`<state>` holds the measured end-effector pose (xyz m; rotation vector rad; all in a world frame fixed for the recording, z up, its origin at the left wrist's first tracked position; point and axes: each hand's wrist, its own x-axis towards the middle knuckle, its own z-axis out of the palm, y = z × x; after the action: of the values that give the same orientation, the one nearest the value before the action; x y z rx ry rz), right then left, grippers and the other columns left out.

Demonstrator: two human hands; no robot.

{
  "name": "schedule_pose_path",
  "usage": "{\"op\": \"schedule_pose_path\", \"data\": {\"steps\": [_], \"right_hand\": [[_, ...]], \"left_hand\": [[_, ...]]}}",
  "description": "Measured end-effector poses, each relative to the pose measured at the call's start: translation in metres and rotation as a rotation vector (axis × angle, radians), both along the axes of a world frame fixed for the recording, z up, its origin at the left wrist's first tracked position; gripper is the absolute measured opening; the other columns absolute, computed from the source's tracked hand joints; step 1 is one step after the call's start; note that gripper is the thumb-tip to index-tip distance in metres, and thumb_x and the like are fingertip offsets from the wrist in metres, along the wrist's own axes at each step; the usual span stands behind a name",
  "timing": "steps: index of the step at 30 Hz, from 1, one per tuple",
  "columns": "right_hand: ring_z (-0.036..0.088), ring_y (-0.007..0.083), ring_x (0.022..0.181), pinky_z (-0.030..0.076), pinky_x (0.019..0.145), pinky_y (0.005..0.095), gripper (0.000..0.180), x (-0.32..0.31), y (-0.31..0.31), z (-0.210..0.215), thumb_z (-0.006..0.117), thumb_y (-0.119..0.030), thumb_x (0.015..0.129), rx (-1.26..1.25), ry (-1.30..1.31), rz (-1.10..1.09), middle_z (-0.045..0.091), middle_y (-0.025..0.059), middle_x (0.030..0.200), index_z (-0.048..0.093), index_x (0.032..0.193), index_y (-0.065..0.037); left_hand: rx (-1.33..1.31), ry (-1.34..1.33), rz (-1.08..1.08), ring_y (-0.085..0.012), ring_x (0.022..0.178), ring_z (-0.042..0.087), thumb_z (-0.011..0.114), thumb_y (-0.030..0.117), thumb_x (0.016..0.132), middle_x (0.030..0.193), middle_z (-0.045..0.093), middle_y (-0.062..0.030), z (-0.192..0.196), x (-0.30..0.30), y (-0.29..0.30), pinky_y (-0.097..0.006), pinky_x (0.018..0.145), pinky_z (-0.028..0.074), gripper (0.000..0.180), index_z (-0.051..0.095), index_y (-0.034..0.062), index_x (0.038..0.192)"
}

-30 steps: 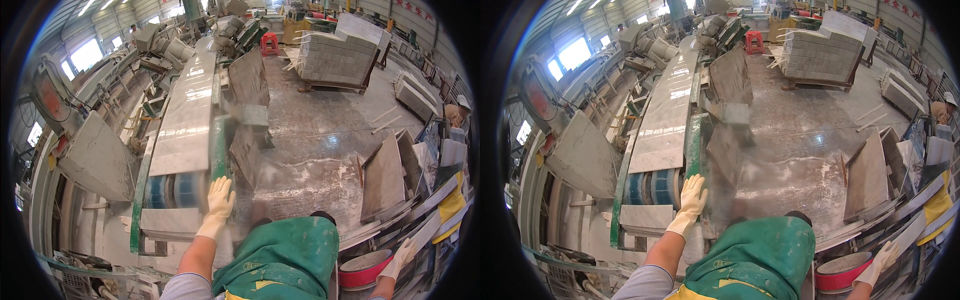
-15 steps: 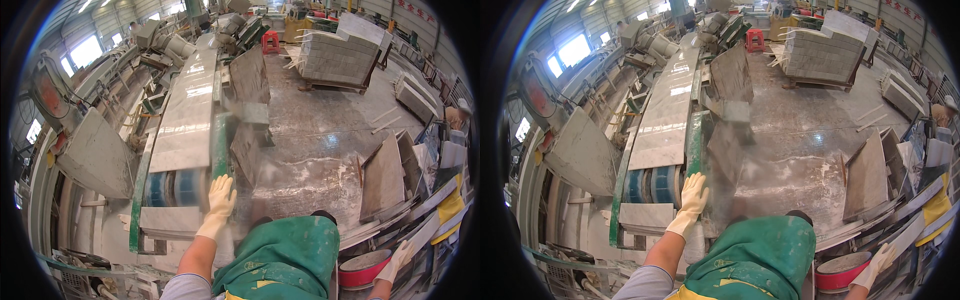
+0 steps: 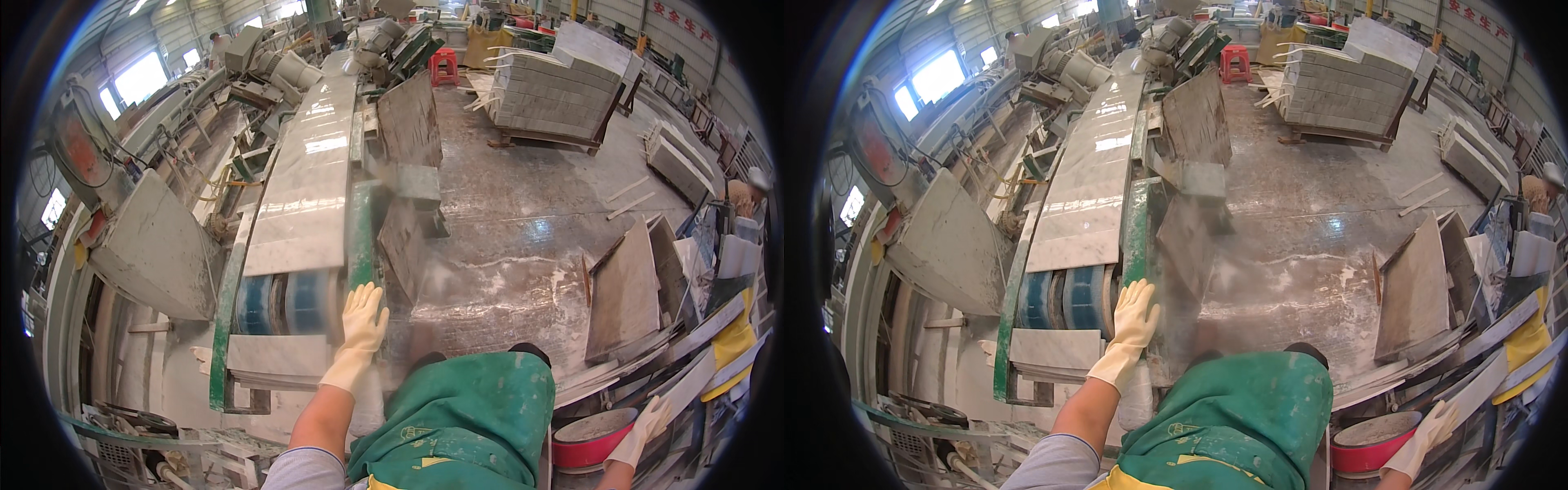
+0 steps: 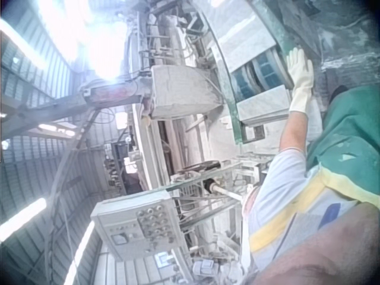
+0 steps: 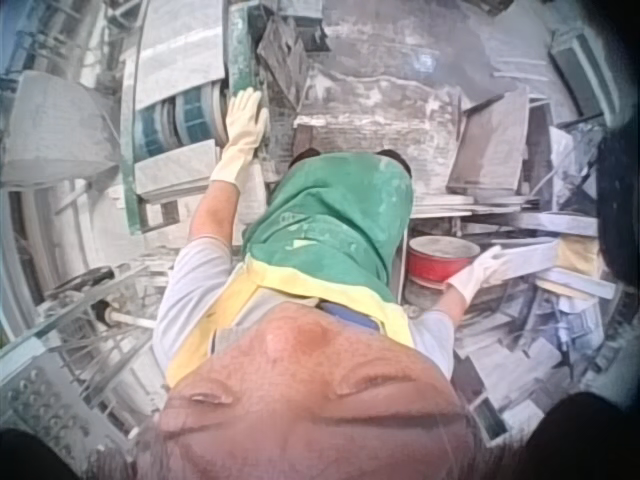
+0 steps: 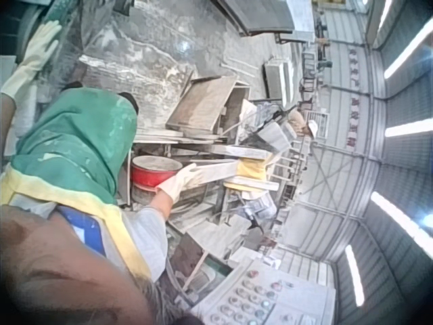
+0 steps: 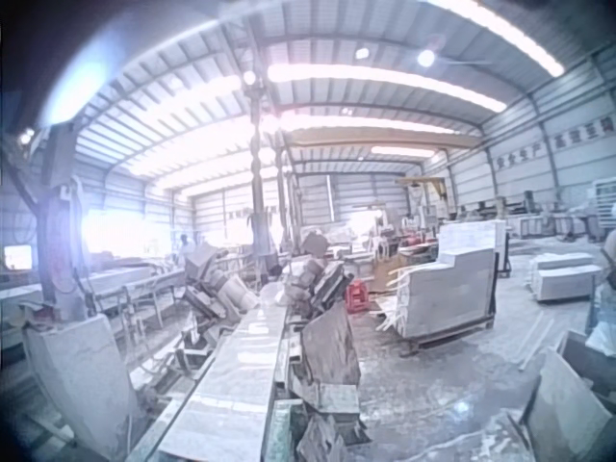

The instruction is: The person repeatedly picks up rectangular slabs from a conveyor belt and places them onto a nearby stack. The person uses both hands to lift and position each slab one at a time. The slabs are handled individually and stacked in a pile beside the conveyor.

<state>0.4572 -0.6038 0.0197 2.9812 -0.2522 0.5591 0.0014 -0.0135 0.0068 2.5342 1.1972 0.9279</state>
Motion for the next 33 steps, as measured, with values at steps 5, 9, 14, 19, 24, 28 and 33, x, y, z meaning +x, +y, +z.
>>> {"op": "schedule_pose_path", "data": {"steps": [5, 9, 14, 19, 24, 28, 33], "right_hand": [[0.043, 0.0334, 0.14, 0.037, 0.108, 0.0583, 0.061, -0.01, 0.009, 0.009, 0.041, -0.053, 0.102, 0.022, 0.038, -0.004, 0.046, 0.0147, 0.152, 0.047, 0.149, -0.014], [0.04, 0.0302, 0.143, 0.035, 0.105, 0.0673, 0.066, -0.029, 0.035, 0.032, 0.048, -0.056, 0.099, 0.054, 0.12, -0.123, 0.042, 0.0122, 0.156, 0.042, 0.152, -0.019], [0.046, 0.0278, 0.137, 0.034, 0.107, 0.0643, 0.084, -0.017, 0.039, 0.05, 0.074, -0.049, 0.078, 0.343, 0.225, -0.405, 0.047, 0.0175, 0.149, 0.045, 0.149, -0.017], [0.059, 0.0359, 0.119, 0.046, 0.102, 0.0475, 0.081, 0.054, -0.03, 0.003, 0.08, -0.029, 0.061, 0.344, 0.275, -0.167, 0.062, 0.0262, 0.125, 0.056, 0.133, 0.0], [0.065, 0.0318, 0.095, 0.053, 0.083, 0.0423, 0.064, 0.089, -0.072, 0.021, 0.074, -0.018, 0.058, 0.762, 0.109, 0.016, 0.067, 0.0174, 0.106, 0.063, 0.119, 0.001], [0.061, 0.0316, 0.098, 0.052, 0.078, 0.0499, 0.063, 0.064, -0.048, 0.103, 0.072, -0.043, 0.071, 1.559, 0.298, -0.072, 0.063, 0.0116, 0.112, 0.061, 0.122, -0.008], [0.05, 0.0266, 0.121, 0.043, 0.089, 0.0487, 0.082, 0.034, 0.089, 0.129, 0.08, -0.055, 0.066, 2.024, 0.158, -0.195, 0.053, 0.0044, 0.141, 0.054, 0.135, -0.019]], "left_hand": [[-0.01, 0.008, -0.004, -0.0386, 0.134, 0.049, 0.069, 0.018, 0.085, 0.139, 0.057, -0.0211, 0.0, 0.0, 0.0, -0.047, 0.117, 0.032, 0.045, 0.062, 0.0032, 0.128], [-0.009, 0.024, 0.017, -0.0363, 0.134, 0.049, 0.069, 0.021, 0.086, 0.139, 0.058, -0.0177, -0.001, 0.0, -0.001, -0.047, 0.118, 0.032, 0.046, 0.062, 0.0052, 0.129], [-0.025, -0.009, 0.005, -0.0384, 0.134, 0.05, 0.068, 0.019, 0.086, 0.138, 0.058, -0.0207, 0.001, 0.0, -0.001, -0.047, 0.118, 0.032, 0.045, 0.062, 0.0041, 0.128], [-0.038, -0.05, -0.006, -0.0395, 0.132, 0.051, 0.067, 0.019, 0.086, 0.137, 0.059, -0.0217, 0.003, 0.0, -0.003, -0.048, 0.117, 0.032, 0.044, 0.062, 0.0049, 0.128], [-0.073, -0.075, -0.008, -0.0397, 0.132, 0.051, 0.068, 0.019, 0.086, 0.136, 0.059, -0.021, 0.006, -0.002, -0.004, -0.048, 0.117, 0.032, 0.044, 0.062, 0.0052, 0.127], [-0.071, -0.098, -0.003, -0.0395, 0.131, 0.052, 0.068, 0.019, 0.086, 0.136, 0.06, -0.0194, 0.004, 0.0, -0.004, -0.048, 0.117, 0.033, 0.044, 0.062, 0.0069, 0.128], [-0.069, -0.191, -0.006, -0.0365, 0.125, 0.056, 0.069, 0.021, 0.087, 0.128, 0.065, -0.0181, 0.008, -0.002, 0.0, -0.046, 0.114, 0.037, 0.037, 0.067, 0.005, 0.12]]}}
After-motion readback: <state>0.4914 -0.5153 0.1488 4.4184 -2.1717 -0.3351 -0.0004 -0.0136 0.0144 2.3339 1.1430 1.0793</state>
